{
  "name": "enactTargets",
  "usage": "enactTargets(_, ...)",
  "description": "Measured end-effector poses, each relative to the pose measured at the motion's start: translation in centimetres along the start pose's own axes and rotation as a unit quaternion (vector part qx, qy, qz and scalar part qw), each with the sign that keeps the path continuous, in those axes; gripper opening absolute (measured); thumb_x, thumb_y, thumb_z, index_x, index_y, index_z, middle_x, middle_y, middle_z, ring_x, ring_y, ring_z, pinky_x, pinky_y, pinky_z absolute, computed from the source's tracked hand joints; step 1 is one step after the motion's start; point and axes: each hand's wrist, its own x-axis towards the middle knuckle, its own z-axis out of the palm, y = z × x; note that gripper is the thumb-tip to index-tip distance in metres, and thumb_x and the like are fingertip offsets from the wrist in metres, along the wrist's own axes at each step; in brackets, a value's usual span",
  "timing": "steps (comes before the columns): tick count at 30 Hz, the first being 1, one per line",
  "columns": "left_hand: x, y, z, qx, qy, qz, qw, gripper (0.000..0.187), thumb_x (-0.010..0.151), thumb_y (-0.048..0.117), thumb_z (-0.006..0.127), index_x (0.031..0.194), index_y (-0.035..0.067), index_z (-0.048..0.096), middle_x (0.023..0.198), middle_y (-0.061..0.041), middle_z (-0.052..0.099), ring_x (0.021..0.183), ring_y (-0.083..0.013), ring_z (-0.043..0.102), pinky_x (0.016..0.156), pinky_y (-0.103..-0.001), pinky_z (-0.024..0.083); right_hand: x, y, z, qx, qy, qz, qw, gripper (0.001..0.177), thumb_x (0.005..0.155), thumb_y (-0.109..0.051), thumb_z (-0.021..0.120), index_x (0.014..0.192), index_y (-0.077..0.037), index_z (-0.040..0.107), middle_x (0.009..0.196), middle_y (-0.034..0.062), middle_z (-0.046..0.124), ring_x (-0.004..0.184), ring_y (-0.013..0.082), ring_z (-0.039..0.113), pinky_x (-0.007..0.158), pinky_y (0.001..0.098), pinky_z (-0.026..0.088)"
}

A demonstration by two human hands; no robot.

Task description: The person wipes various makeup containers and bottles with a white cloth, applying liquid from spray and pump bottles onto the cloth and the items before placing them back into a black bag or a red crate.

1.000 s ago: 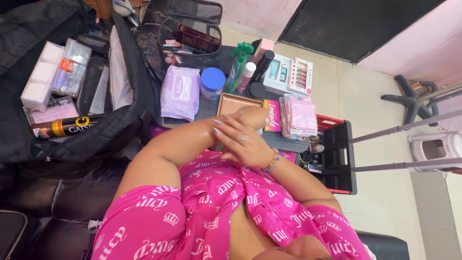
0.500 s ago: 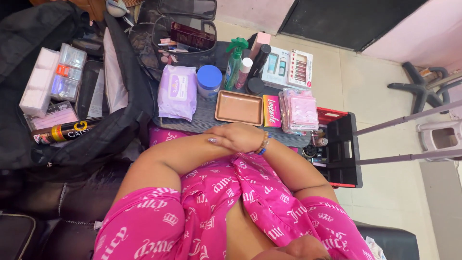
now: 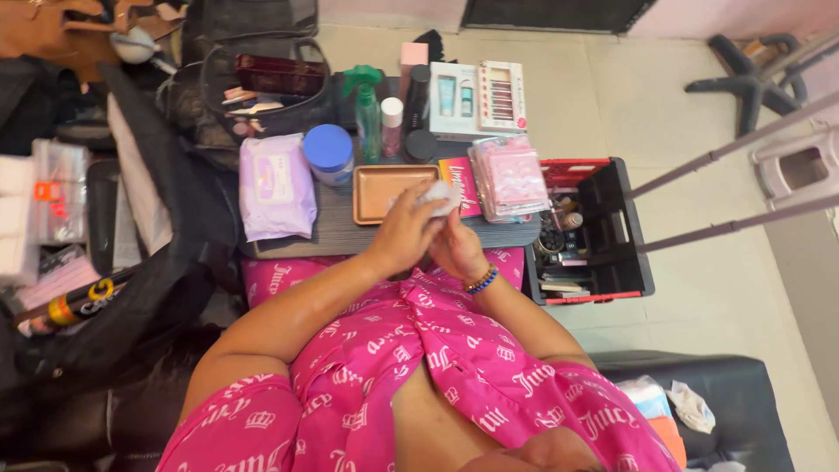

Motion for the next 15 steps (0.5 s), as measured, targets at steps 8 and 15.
enactTargets(8, 0.4, -3.2, -0.4, -0.024, -0.199, 0.093, 0.975, 0.045, 0.094, 0.012, 0.057, 0.139, 0.017, 0.064, 0.140, -0.012, 0.062, 0.128, -0.0310, 0.060, 0.106, -0.038, 0.049, -3.8, -1.7, -5.0, 0.025, -0.030, 0.081, 0.996, 0.053, 0.111, -0.036, 0.050, 0.153, -0.006, 0.040, 0.149, 0.0167, 0.052, 0.140, 0.0307, 0.053, 0.120, 0.0494, 0.041)
enactTargets(15, -0.1, -7.2, -0.6, 0.072, -0.172, -0.024, 0.982, 0.027, 0.089, 0.008, 0.057, 0.114, 0.006, 0.069, 0.103, -0.015, 0.067, 0.100, -0.0364, 0.067, 0.087, -0.045, 0.054, -12.0, -7.0, -14.2, -0.125, 0.003, 0.051, 0.991, 0.030, 0.104, -0.021, 0.068, 0.124, 0.000, 0.063, 0.100, 0.0146, 0.071, 0.085, 0.0210, 0.069, 0.075, 0.0350, 0.057)
